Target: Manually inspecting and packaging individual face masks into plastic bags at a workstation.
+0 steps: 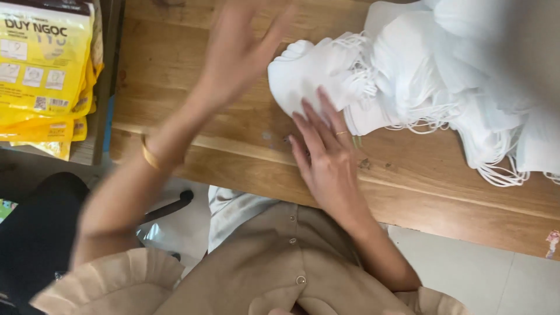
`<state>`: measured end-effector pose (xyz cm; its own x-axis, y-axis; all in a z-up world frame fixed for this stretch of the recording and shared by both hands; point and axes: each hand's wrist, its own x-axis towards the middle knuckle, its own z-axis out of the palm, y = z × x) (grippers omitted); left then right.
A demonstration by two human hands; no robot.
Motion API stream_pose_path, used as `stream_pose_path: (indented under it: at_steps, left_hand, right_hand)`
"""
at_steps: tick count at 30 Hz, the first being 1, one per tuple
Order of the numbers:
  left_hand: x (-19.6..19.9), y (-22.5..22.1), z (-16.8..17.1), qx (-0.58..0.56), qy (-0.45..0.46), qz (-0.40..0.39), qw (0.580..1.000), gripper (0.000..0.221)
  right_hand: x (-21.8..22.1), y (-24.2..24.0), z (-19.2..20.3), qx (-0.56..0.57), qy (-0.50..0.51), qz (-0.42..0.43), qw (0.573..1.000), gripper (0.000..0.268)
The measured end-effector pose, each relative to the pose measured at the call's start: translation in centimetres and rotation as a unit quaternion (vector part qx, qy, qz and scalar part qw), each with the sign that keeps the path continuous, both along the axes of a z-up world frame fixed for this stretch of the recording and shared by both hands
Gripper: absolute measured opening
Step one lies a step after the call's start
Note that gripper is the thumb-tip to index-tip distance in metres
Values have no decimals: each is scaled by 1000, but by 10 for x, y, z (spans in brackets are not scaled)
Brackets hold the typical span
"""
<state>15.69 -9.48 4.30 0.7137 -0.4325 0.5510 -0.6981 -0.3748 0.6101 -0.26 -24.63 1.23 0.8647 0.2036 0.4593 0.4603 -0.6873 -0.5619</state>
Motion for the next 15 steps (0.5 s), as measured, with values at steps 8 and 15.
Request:
stream_pose_path:
  at_steps: [8,15]
  left_hand:
    - [-124,69,-55,-235,260,147,925,20]
    - [-138,68,-63,-335,282,92,894,18]
  right_hand:
    - [13,10,-19,-228,59,-42,971,61]
    - [20,17,-3,-224,47,-71,971,33]
